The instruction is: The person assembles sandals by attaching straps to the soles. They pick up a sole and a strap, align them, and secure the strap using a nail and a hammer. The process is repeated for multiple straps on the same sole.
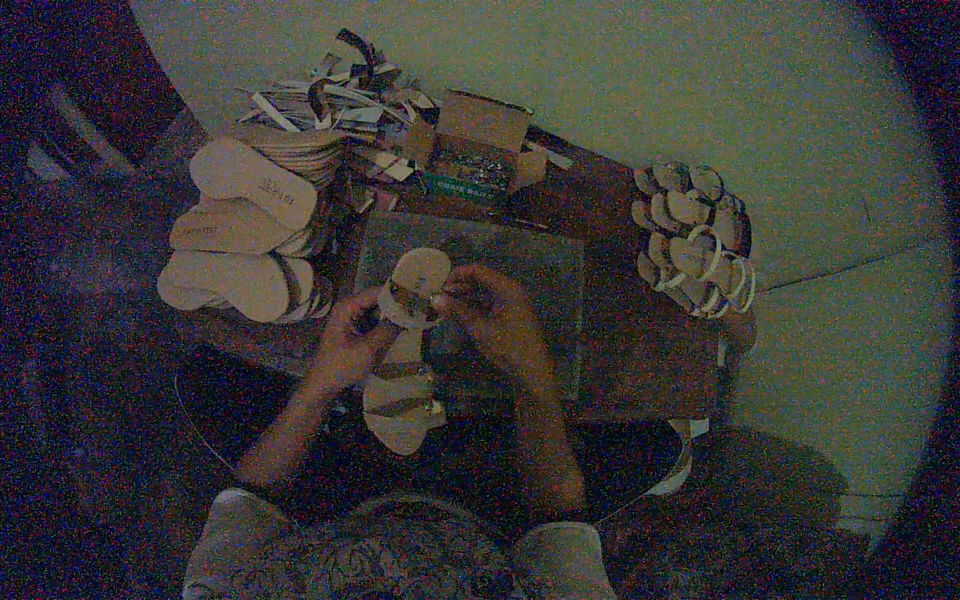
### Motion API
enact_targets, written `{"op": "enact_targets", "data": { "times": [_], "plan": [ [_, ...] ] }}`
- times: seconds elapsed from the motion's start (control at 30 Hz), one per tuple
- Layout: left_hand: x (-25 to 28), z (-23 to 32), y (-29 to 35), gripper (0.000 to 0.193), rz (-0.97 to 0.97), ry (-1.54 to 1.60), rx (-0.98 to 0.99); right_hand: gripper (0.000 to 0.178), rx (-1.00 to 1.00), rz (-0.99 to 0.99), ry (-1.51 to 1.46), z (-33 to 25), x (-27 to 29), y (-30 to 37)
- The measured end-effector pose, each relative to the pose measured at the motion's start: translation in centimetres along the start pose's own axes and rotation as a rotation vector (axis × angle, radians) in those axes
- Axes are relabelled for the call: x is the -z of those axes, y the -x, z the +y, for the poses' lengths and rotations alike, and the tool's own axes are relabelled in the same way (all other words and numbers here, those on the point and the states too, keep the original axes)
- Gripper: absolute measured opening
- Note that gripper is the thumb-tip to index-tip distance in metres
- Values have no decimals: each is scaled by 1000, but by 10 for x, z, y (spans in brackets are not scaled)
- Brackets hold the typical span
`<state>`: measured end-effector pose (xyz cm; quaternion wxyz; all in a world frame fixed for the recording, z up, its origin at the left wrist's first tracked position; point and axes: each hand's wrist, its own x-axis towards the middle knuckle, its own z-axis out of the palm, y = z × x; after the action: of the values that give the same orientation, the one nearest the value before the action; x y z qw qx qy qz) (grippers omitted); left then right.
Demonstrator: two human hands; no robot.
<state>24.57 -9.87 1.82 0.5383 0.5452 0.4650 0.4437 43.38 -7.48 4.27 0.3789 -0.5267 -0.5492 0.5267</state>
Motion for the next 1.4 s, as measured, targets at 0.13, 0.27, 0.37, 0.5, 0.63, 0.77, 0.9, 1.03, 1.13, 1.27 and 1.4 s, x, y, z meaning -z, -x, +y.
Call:
{"op": "enact_targets", "data": {
  "times": [0.13, 0.27, 0.37, 0.5, 0.63, 0.77, 0.9, 1.03, 1.13, 1.27, 1.4],
  "plan": [
    [-1, -11, -3, 27, -16, 55, 15, 23, 19, 16, 42, 2, -1, -1],
    [0, -8, -3, 27, 3, -65, 4, 22, 38, 21, 40, 5, -3, -2],
    [-1, -6, -2, 27, 17, -98, 2, 21, 48, 45, 31, 8, -4, -3],
    [-2, -1, 0, 27, 48, -83, -82, 21, 5, 4, 40, 4, -5, -5],
    [-1, 5, 1, 27, 10, -84, -12, 20, 35, 18, 107, 12, -4, -7],
    [-1, 5, 2, 25, 5, -39, 0, 21, 50, 17, 116, 14, -5, -7],
    [6, 7, -4, 23, -78, -27, 137, 24, -109, -72, 87, -2, -1, -8],
    [12, 11, -8, 34, -137, 193, 357, 26, -135, -94, -52, -9, 9, -10],
    [10, 22, -7, 31, -18, 220, 385, 30, -129, -27, -171, -16, 5, 4],
    [9, 33, -6, 20, -53, 238, 381, 33, -48, 52, -28, -11, -7, 11],
    [12, 32, -6, 21, -78, 231, 385, 29, 166, 127, 126, 5, -5, 8]
  ]
}}
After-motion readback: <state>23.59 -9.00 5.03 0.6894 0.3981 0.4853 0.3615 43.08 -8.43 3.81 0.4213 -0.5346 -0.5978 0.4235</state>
